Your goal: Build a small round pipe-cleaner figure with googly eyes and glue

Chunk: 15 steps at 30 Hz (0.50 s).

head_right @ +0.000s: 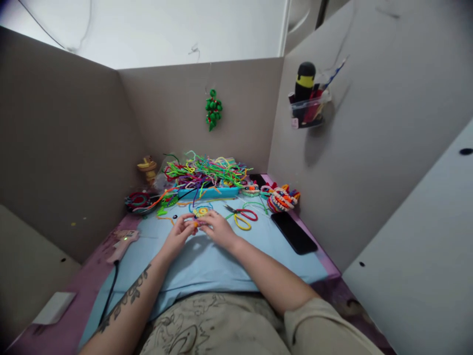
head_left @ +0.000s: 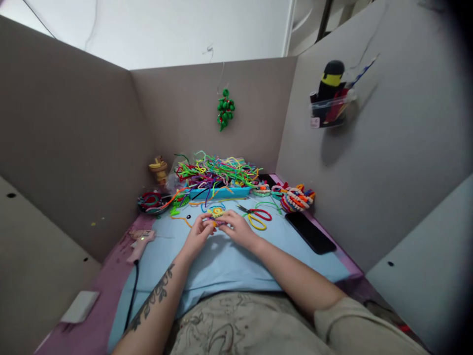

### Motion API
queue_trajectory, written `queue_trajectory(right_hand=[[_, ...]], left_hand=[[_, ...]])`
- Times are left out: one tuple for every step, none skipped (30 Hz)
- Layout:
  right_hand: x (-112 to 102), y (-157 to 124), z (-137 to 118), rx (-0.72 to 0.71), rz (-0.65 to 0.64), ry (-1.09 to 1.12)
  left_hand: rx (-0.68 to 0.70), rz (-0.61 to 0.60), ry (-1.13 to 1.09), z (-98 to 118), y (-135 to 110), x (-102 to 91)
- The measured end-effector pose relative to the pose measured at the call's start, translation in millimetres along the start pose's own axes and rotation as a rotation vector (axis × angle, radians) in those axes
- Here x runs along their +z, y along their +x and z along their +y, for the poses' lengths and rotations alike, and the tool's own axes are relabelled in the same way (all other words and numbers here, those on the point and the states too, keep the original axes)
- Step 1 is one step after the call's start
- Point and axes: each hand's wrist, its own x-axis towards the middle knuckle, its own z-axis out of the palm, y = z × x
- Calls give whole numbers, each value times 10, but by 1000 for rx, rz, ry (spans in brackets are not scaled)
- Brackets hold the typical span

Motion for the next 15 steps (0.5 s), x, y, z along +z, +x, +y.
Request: queue_trajectory(right_hand=[[67,-30,-27,-21,19,12],[116,-57,-41,-36,32,13],[146,-77,-45,-45,38,10],[160,-91,-42,-51,40,7],[163,-99,-37,-55,42,6],[157,-102,-32,-57,48,8],[147,-103,-29,-55,61,10],[137,-102,-26,-48,79,9],[129,-102,-24,-42,96,3],[124,-103,-22,-43,108,-9],[123,-108,-18,-51,112,-24],[127,-115,-13,-65,106,-43],[133,-123,-6,-83,93,-63],[142,-133,1,-99,79,-84],[152,-142,6,-108,70,-105]], left_hand=[[4,-34,5,8,-17,14],[5,-64,6,17,-29,19],[1,-90,5,25,-37,20],[-4,-110,3,32,-40,17],[-10,-123,2,38,-41,14],[-14,-126,2,42,-39,10],[-17,-122,5,44,-36,5],[-18,-113,11,42,-33,-1],[-20,-105,18,38,-29,-8],[-24,-102,29,31,-25,-16],[-32,-108,42,20,-22,-27],[-41,-120,58,6,-20,-38],[-53,-138,76,-10,-18,-50],[-67,-155,88,-28,-17,-60],[-81,-170,93,-45,-17,-68]])
